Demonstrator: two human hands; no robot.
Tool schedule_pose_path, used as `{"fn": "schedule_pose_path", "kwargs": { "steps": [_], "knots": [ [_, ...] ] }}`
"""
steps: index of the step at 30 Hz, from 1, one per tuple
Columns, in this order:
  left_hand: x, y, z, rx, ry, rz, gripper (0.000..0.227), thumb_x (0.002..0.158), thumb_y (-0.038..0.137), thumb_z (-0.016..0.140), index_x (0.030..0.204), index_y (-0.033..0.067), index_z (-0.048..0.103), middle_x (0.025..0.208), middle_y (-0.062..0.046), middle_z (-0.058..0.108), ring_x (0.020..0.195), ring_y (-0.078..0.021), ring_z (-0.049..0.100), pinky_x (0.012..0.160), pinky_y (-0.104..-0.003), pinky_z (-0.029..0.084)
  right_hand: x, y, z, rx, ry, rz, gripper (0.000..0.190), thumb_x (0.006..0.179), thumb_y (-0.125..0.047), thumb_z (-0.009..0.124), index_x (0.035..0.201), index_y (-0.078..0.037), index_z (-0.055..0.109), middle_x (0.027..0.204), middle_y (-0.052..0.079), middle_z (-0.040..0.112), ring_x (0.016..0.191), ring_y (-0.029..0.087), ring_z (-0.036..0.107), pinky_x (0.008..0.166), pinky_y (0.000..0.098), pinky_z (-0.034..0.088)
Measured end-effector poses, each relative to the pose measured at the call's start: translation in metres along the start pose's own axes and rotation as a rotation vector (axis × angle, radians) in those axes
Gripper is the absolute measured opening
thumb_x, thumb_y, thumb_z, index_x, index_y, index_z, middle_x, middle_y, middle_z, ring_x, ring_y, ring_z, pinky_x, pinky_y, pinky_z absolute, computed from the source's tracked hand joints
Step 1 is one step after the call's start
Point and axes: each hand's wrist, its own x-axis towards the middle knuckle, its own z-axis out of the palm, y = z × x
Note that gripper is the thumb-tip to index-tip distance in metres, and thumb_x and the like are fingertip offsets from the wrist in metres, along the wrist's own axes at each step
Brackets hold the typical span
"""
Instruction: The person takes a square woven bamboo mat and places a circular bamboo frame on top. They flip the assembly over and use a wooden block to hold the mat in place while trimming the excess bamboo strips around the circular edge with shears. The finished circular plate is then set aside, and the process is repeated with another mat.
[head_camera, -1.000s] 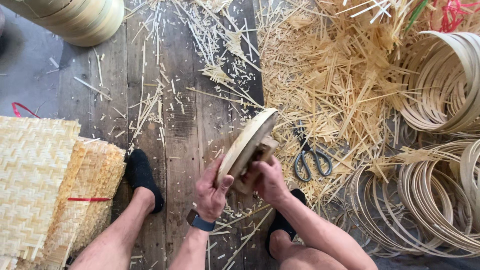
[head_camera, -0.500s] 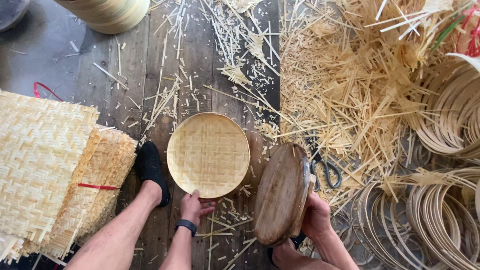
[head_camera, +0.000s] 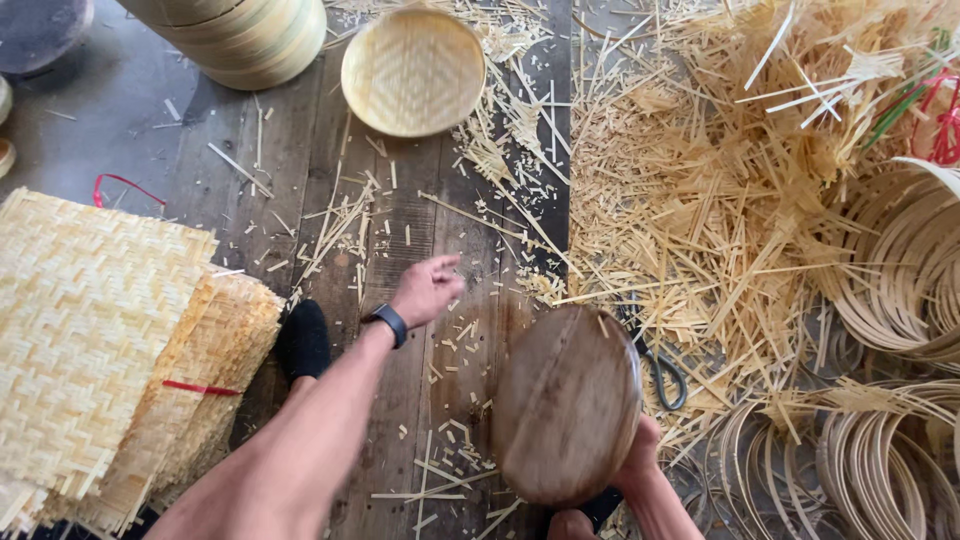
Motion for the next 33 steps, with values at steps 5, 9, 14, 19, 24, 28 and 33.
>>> {"fn": "schedule_pose_path", "kwargs": {
  "steps": [5,9,14,19,24,28,33],
  "knots": [
    [-0.086,-0.012,-0.105,0.94,0.191,0.34,0.066,0.086,0.031,0.074,0.143,0.0109,0.048,0.132,-0.019,0.062,0.123,-0.0371,0.058,0.104,-0.049,0.049,0.049,0.021,0.049,0.101,0.099,-0.016,0.072,0.085,-0.049,0.04,0.143,-0.008,0.052,0.137,0.019,0.059,0.124,0.037,0.057,0.099,0.0583,0.047],
    [-0.165,-0.048,-0.205,1.288,0.566,0.05,0.099,0.073,0.047,0.082,0.147,-0.0017,0.037,0.148,-0.024,0.045,0.137,-0.0423,0.043,0.113,-0.053,0.036,0.032,0.011,0.078,-0.039,0.02,-0.035,0.062,0.101,-0.041,0.035,0.15,-0.003,0.042,0.152,0.019,0.049,0.138,0.037,0.047,0.116,0.0539,0.039],
    [-0.215,-0.124,-0.264,1.076,0.697,-0.291,0.117,0.065,0.05,0.088,0.147,-0.0099,0.03,0.151,-0.036,0.032,0.138,-0.0522,0.035,0.112,-0.054,0.032,-0.006,0.0,0.088,-0.244,0.129,-0.063,0.065,0.101,-0.046,0.025,0.154,-0.01,0.031,0.16,0.011,0.039,0.144,0.033,0.04,0.114,0.0588,0.031],
    [-0.238,-0.14,-0.283,0.901,0.602,-0.303,0.049,0.097,0.04,0.064,0.136,0.01,0.064,0.134,-0.027,0.061,0.118,-0.0442,0.061,0.1,-0.052,0.052,-0.002,0.039,0.07,-0.369,0.032,-0.006,0.07,0.1,-0.036,0.042,0.157,-0.001,0.022,0.155,0.018,0.04,0.139,0.035,0.045,0.107,0.0602,0.043],
    [-0.303,-0.114,-0.304,0.839,0.926,-0.153,0.027,0.106,0.037,0.066,0.116,0.0177,0.081,0.09,-0.017,0.075,0.078,-0.0308,0.072,0.074,-0.04,0.058,0.005,0.061,0.044,-0.627,-0.086,0.386,0.06,0.1,-0.034,0.048,0.143,0.006,0.041,0.114,0.027,0.067,0.103,0.039,0.069,0.082,0.0522,0.062],
    [-0.346,-0.124,-0.284,0.766,0.838,-0.131,0.033,0.088,0.044,0.08,0.103,0.0149,0.082,0.089,-0.015,0.077,0.078,-0.0272,0.075,0.073,-0.038,0.058,0.01,0.065,0.024,-0.739,-0.09,0.417,0.049,0.101,-0.035,0.048,0.129,0.003,0.062,0.096,0.018,0.07,0.088,0.028,0.07,0.074,0.0427,0.062],
    [-0.363,-0.102,-0.271,0.662,1.033,-0.081,0.035,0.102,0.025,0.071,0.135,0.0133,0.071,0.104,-0.021,0.074,0.089,-0.0345,0.073,0.08,-0.044,0.057,0.013,0.061,0.012,-0.786,-0.061,0.338,0.047,0.102,-0.037,0.05,0.118,0.003,0.069,0.087,0.013,0.07,0.079,0.024,0.07,0.072,0.0382,0.059]
  ]
}}
